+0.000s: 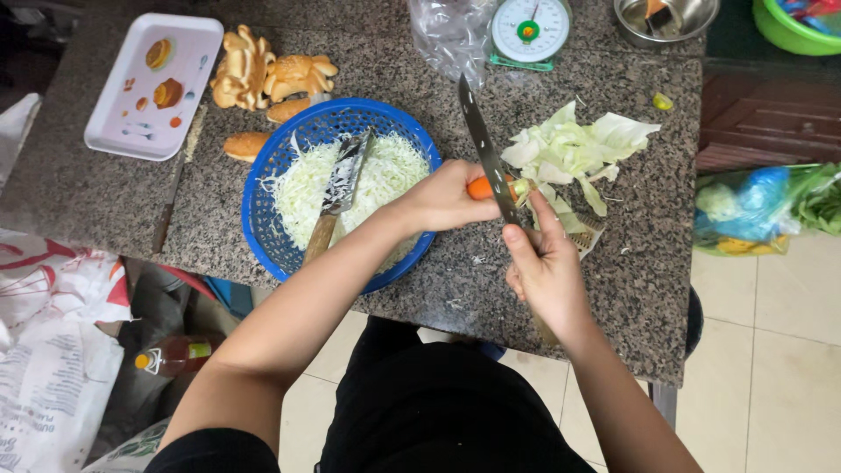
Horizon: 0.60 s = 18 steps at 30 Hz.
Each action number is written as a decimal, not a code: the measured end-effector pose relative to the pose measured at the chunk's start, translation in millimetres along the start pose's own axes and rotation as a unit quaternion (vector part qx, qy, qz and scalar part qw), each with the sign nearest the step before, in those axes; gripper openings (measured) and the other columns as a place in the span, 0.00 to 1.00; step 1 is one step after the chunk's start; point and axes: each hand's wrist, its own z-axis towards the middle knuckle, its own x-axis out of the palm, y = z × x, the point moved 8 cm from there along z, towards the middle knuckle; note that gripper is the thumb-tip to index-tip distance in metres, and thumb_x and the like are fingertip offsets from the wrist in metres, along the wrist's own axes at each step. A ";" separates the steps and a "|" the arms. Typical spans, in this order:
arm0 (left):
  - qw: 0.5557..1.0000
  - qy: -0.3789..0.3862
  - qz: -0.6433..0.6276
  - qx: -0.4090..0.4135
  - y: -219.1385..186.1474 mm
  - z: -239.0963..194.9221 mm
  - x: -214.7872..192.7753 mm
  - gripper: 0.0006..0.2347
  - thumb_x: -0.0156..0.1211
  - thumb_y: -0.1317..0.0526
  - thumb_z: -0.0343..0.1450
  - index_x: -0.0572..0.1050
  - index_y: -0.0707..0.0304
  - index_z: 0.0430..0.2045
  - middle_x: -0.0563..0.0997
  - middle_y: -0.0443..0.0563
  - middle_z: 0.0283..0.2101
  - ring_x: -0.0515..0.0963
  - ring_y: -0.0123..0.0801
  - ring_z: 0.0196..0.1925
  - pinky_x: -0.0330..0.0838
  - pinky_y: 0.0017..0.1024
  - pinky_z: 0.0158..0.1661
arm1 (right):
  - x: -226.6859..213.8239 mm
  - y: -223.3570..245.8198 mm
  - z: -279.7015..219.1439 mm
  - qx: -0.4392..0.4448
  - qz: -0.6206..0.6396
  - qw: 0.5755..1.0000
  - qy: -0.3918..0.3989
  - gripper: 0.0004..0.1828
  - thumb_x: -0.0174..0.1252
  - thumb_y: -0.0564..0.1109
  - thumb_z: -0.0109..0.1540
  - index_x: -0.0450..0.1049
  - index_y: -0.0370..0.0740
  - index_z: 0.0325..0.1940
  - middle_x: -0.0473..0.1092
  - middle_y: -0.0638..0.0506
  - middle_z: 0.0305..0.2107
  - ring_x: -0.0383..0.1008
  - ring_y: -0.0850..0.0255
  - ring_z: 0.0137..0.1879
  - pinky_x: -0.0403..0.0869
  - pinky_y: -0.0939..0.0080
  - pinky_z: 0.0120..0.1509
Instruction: The person removes a carrot from a plastic bag and uses a peeler to shred it directly into a blue basket containing shredded cabbage.
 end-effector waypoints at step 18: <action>0.992 -0.046 0.121 -0.007 -23.8 2.8 -6.2 0.18 0.72 0.53 0.61 0.82 0.58 0.41 0.83 0.56 0.29 0.81 0.36 0.30 0.77 0.36 0.37 | -5.7 -6.8 8.9 0.010 0.038 0.999 -0.010 0.42 0.55 0.51 0.67 0.46 0.45 0.81 0.64 0.54 0.22 0.59 0.73 0.16 0.59 0.69 0.17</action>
